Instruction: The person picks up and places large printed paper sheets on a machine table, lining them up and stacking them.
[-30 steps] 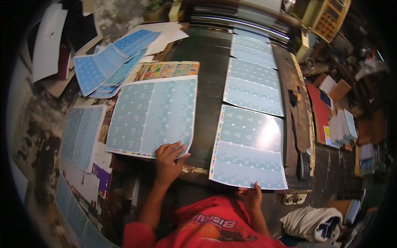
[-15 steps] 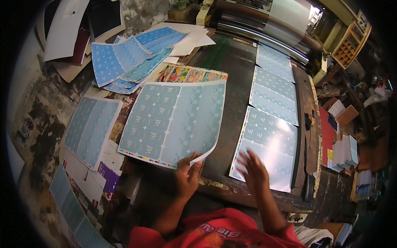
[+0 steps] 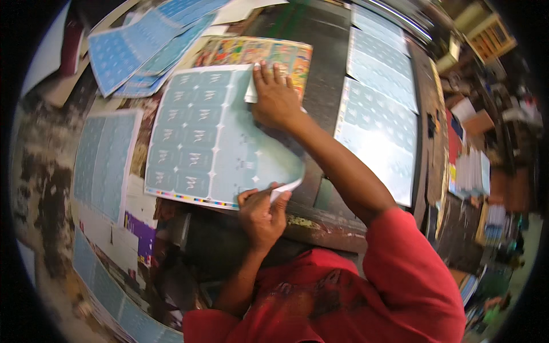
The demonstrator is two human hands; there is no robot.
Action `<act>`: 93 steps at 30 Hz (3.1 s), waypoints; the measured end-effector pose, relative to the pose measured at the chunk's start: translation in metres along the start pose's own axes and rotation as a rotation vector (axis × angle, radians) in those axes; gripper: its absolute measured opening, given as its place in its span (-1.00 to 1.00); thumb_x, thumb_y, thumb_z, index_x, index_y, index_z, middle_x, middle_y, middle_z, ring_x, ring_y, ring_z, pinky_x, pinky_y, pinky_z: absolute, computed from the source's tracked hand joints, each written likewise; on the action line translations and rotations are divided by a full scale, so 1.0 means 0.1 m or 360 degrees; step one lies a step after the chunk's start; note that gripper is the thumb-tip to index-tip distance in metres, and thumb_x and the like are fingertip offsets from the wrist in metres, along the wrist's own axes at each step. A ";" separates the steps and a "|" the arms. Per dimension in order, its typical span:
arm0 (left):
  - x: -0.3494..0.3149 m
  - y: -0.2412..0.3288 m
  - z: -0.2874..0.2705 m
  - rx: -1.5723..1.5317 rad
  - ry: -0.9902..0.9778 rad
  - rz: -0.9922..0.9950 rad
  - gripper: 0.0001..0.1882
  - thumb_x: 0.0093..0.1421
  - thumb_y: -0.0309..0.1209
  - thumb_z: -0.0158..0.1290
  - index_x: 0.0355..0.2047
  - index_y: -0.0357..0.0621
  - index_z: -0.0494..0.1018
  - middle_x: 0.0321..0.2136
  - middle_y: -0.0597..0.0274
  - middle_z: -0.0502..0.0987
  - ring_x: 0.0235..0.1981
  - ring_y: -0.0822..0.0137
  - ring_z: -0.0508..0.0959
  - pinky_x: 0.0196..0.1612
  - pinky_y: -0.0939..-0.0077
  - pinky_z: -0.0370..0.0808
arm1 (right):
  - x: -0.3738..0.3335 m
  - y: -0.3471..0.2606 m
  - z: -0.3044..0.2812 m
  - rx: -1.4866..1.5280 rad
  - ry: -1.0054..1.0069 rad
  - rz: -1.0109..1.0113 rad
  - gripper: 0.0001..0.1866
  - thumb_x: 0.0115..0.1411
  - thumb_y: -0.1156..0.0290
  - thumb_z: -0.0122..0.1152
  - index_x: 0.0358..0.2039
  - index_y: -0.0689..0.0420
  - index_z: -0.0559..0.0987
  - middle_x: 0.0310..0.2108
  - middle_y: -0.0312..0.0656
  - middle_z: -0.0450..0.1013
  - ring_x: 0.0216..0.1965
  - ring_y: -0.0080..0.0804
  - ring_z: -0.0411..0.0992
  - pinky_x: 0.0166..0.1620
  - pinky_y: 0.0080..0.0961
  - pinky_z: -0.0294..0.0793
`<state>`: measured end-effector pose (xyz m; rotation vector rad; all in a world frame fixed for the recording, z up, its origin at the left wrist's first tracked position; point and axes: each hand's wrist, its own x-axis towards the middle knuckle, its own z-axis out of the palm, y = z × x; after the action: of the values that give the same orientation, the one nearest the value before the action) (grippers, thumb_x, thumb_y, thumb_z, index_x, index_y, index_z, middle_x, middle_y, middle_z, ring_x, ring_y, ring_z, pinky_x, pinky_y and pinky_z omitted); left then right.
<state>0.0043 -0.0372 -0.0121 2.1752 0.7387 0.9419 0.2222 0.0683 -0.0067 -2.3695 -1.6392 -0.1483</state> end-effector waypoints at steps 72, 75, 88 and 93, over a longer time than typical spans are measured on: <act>-0.32 0.50 -0.24 -0.0400 -0.0987 0.0579 -0.79 0.26 -0.27 0.06 -0.23 -0.09 0.58 -0.18 0.18 0.61 -0.01 0.18 0.53 0.25 0.06 0.21 | -3.77 0.68 -0.58 0.3220 0.0176 0.1420 -0.48 0.19 0.08 0.18 0.02 0.17 0.39 -0.24 -0.15 0.45 -0.33 -0.33 0.45 -0.25 -0.30 0.49; 0.66 -0.12 -0.19 -0.0266 -0.0559 0.0525 -0.73 0.18 -0.23 0.18 -0.17 -0.07 0.57 -0.12 0.14 0.58 0.01 0.19 0.53 0.16 0.25 0.35 | -4.03 0.80 -0.44 0.3228 0.0374 0.1668 -0.73 0.23 0.20 0.14 -0.20 0.13 0.48 -0.81 -0.38 0.28 -0.64 -0.45 0.36 -0.40 -0.41 0.45; 3.48 -3.32 -0.94 -0.0920 -0.0410 -0.1572 -0.62 0.04 -0.29 0.26 -0.18 -0.26 0.53 -0.38 0.06 0.61 -0.42 0.10 0.59 -0.28 0.28 0.56 | -4.98 -0.03 -0.30 0.3233 0.0443 0.2407 -0.59 0.27 0.24 0.11 0.02 0.21 0.34 -0.33 -0.22 0.41 -0.47 -0.46 0.32 -0.37 -0.57 0.36; 3.71 -3.73 -1.26 -0.0313 0.0004 -0.1134 -0.69 0.04 -0.35 0.25 -0.26 -0.29 0.52 -0.41 0.05 0.62 -0.39 0.11 0.59 -0.22 0.32 0.53 | -4.95 -0.13 -0.37 0.3466 0.0530 0.2380 -0.68 0.26 0.29 0.14 -0.10 0.23 0.39 -0.37 -0.22 0.40 -0.47 -0.47 0.35 -0.41 -0.57 0.34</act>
<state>0.0361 0.5002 -0.0671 1.5518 1.2473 0.6037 0.0344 -0.3855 -0.0817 -0.8506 0.6189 0.8804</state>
